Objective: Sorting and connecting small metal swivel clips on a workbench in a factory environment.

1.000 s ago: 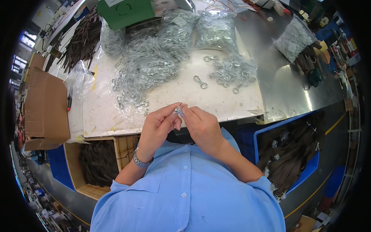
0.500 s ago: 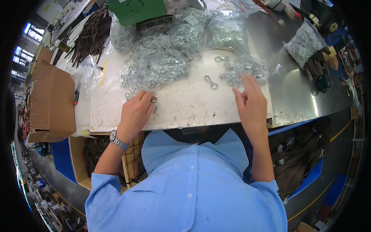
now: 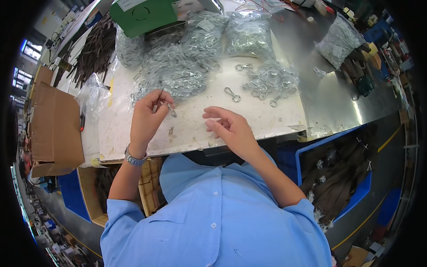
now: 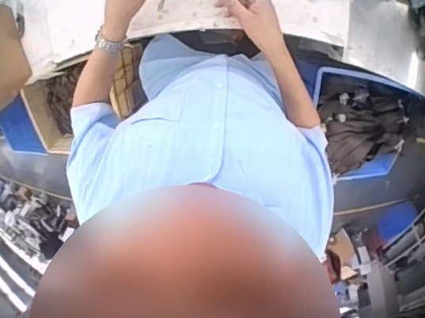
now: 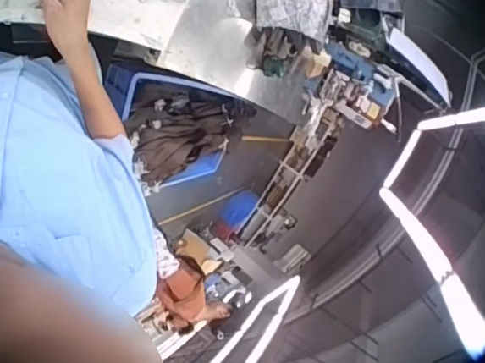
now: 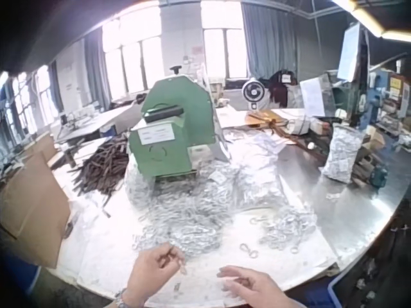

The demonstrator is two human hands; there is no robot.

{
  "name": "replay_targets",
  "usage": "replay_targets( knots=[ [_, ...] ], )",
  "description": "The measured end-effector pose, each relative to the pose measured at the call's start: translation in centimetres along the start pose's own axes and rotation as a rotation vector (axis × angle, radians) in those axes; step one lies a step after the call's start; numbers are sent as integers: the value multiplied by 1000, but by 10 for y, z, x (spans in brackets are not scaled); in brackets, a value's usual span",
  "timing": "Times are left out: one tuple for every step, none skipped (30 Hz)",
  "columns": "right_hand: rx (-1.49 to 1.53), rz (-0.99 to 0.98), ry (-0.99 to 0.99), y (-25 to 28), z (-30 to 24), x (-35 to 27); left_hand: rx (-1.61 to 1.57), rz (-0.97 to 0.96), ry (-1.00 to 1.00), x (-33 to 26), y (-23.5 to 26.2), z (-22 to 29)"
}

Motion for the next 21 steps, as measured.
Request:
replay_targets(
  knots=[
    [163, 2, 37, -7, 1, 7, -254, 2, -19, 0, -12, -2],
    [158, -7, 37, -14, 0, 12, -508, 5, -40, 0, -21, 3],
    [229, -45, 28, -21, -1, 17, -572, -12, 9, -3, -28, 11],
    [298, -80, 19, -23, -2, 20, -577, -6, 8, -4, -40, 16],
    [293, -85, 20, -22, 0, 23, -677, -10, 57, -5, -51, 17],
    [238, -143, -25, -20, 4, 25, -777, -15, 107, -6, -57, 18],
    [183, -197, -71, -17, 7, 27, -798, -45, 143, -6, -56, 22],
    [179, -199, -71, -14, 6, 27, -802, -42, 142, -4, -51, 24],
    [229, -186, -86, -10, 7, 25, -795, -104, 155, -3, -47, 25],
    [281, -176, -101, -8, 7, 23, -786, -162, 171, -3, -44, 24],
    [279, -179, -102, -6, 7, 20, -788, -158, 172, -4, -43, 23],
    [242, -178, -97, -5, 8, 17, -616, -170, 50, -6, -43, 22],
    [205, -173, -93, -4, 8, 15, -443, -184, -72, -8, -44, 22],
    [204, -170, -93, -4, 7, 13, -445, -186, -73, -9, -46, 20],
    [211, -198, -113, -4, 6, 12, -442, -126, -67, -11, -48, 19],
    [218, -224, -131, -3, 5, 11, -440, -68, -62, -12, -50, 18],
    [215, -217, -130, 0, 5, 10, -443, -72, -67, -13, -51, 17],
    [278, -249, -148, 3, 6, 11, -401, 2, -78, -15, -51, 15],
    [339, -280, -165, 6, 5, 11, -360, 76, -89, -17, -51, 15],
    [335, -272, -162, 11, 5, 10, -365, 72, -97, -18, -51, 16],
    [276, -277, -171, 16, 4, 9, -398, 65, -31, -21, -52, 18]
  ],
)
Point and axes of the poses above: each hand's wrist, its own x-axis towards the middle knuckle, its own y-axis out of the back of the hand, z = x × y, the point moved 1 cm from there along x, towards the middle knuckle, and after that the axes turned 2 degrees about x, right-handed, at the moved point
